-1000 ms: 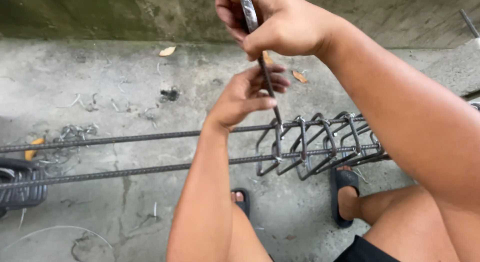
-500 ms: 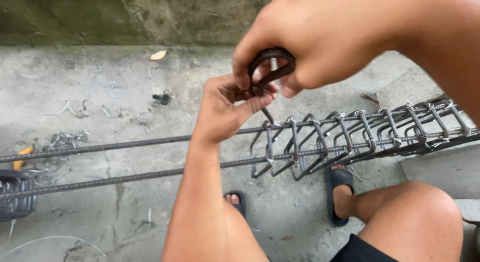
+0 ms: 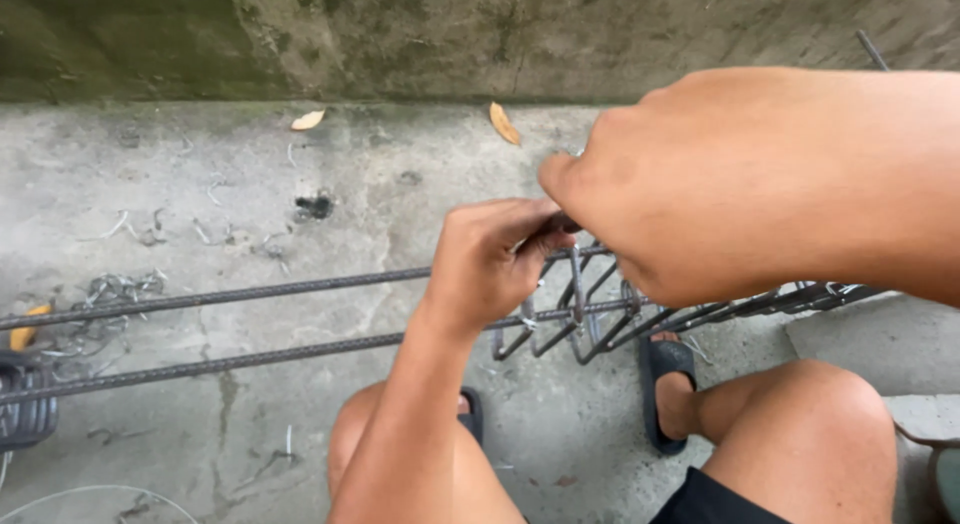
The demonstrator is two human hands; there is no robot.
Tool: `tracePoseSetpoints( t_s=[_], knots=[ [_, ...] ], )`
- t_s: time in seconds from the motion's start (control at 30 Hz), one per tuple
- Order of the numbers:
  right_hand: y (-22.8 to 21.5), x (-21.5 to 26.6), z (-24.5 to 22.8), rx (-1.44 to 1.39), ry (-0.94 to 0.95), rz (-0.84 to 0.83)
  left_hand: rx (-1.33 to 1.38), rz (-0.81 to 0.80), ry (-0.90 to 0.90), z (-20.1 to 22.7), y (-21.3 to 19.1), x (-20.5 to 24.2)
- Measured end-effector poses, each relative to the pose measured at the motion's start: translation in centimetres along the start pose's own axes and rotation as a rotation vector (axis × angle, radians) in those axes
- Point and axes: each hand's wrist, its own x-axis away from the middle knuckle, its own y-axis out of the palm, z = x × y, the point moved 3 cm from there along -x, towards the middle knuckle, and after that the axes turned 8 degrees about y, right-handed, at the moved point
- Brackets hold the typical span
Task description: Tying rebar intersections together using wire and a manual twisting hook tool
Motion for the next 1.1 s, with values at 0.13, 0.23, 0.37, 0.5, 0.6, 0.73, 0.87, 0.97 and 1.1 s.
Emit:
tracePoseSetpoints(
  t_s=[0.13,0.23,0.37,0.5,0.6,0.73,0.87,0.97,1.1],
  knots=[
    [0.0,-0.1,-0.5,-0.026,0.083,-0.222,-0.089,-0.017,0.043,0.8,0.1,0.2],
    [0.3,-0.7,0.6,-0.148,0.224,-0.299,-0.256,0.001,0.139,1.2,0.5,0.2],
    [3.0,-2.6,2.7,-0.185,0.222,-0.190,-0.224,-0.056,0.124,1.2,1.3,-0.1],
    [3.7,-2.9,3.7,-0.089,0.269,-0.234,-0.080,-0.141,0.020,0.8,1.8,-0.3],
    [2.9,-1.5,3.2,0.116,0.287,-0.260,-0.078,-0.136,-0.062,-0.1,0.8,-0.1],
    [2.9,-1.9,3.3,0.195,0.284,-0.240,-0.185,-0.094,-0.052,-1.5,-0.8,-0.2],
    [2.6,-3.3,3.4,0.277,0.258,-0.184,-0.202,-0.126,-0.080,-1.8,-1.4,0.0],
    [2.9,-4.0,2.6,0.410,0.163,0.008,-0.247,-0.184,-0.083,-2.2,-1.3,0.4],
    [3.0,-3.3,0.1,0.605,-0.059,0.531,-0.292,-0.206,-0.130,-2.6,-1.4,0.4]
  ],
)
